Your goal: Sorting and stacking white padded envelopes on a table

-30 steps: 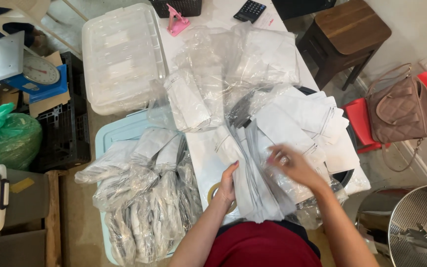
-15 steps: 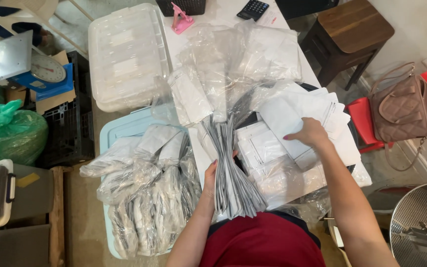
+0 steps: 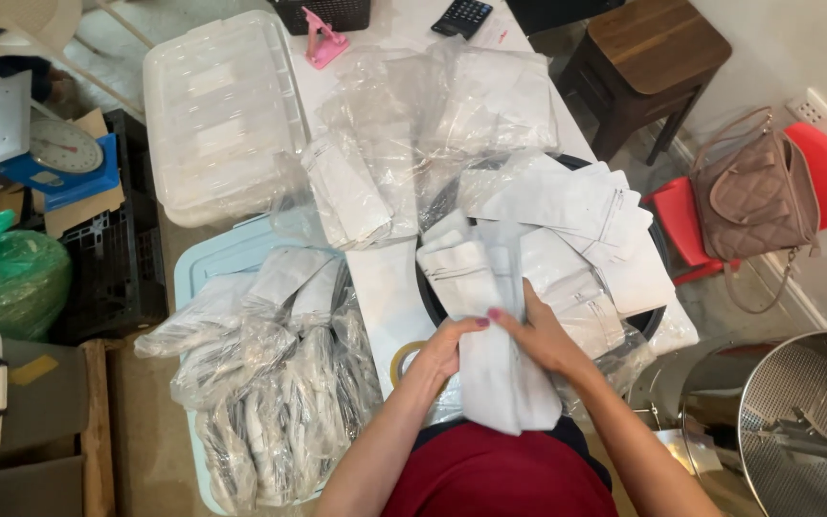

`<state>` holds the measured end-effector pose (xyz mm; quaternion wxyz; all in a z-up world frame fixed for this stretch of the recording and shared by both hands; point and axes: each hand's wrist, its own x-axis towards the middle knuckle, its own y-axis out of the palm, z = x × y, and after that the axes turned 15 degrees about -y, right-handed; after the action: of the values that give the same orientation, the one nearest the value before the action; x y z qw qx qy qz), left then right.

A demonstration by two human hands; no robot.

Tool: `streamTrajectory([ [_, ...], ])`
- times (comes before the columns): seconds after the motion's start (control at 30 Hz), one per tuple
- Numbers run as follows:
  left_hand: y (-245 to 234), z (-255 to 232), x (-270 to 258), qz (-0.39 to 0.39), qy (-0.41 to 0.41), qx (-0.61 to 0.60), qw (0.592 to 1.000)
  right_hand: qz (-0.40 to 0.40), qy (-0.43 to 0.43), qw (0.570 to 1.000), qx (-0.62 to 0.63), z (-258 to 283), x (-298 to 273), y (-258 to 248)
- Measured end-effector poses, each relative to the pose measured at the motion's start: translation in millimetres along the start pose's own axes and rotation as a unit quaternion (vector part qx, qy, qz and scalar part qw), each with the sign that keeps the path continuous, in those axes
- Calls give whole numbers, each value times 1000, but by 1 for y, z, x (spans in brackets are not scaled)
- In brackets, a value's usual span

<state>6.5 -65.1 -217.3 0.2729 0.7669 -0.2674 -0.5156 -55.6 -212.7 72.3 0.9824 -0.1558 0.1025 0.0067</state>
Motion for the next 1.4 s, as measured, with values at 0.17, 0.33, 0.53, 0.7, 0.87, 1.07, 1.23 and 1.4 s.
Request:
streamTrajectory([
  [0.17,23,-8,-23,3,-55,41,998,-30,15,999,-2,-2,-16,-8],
  [0.33,40,-26,-48,47,-105,-2,993,16,-76,997,26,-23,-14,-54],
  [0.53,34,-16,-43,48,-122,44,990,-202,-270,933,123,-50,27,-96],
  [0.7,23,4,-33,55,-132,72,987,162,-245,921,255,-26,17,-86],
  [0.87,3,28,-1,58,-107,72,990,278,-251,904,204,-56,11,-102],
  [1.07,-44,82,19,45,-84,54,994,-181,-81,928,315,-121,-25,-134],
  [1.23,187,46,-74,-29,-54,89,994,-109,-86,895,424,-144,-117,-78],
  [1.4,306,75,-106,-109,-74,401,907,-277,52,904,322,-194,-159,-107],
])
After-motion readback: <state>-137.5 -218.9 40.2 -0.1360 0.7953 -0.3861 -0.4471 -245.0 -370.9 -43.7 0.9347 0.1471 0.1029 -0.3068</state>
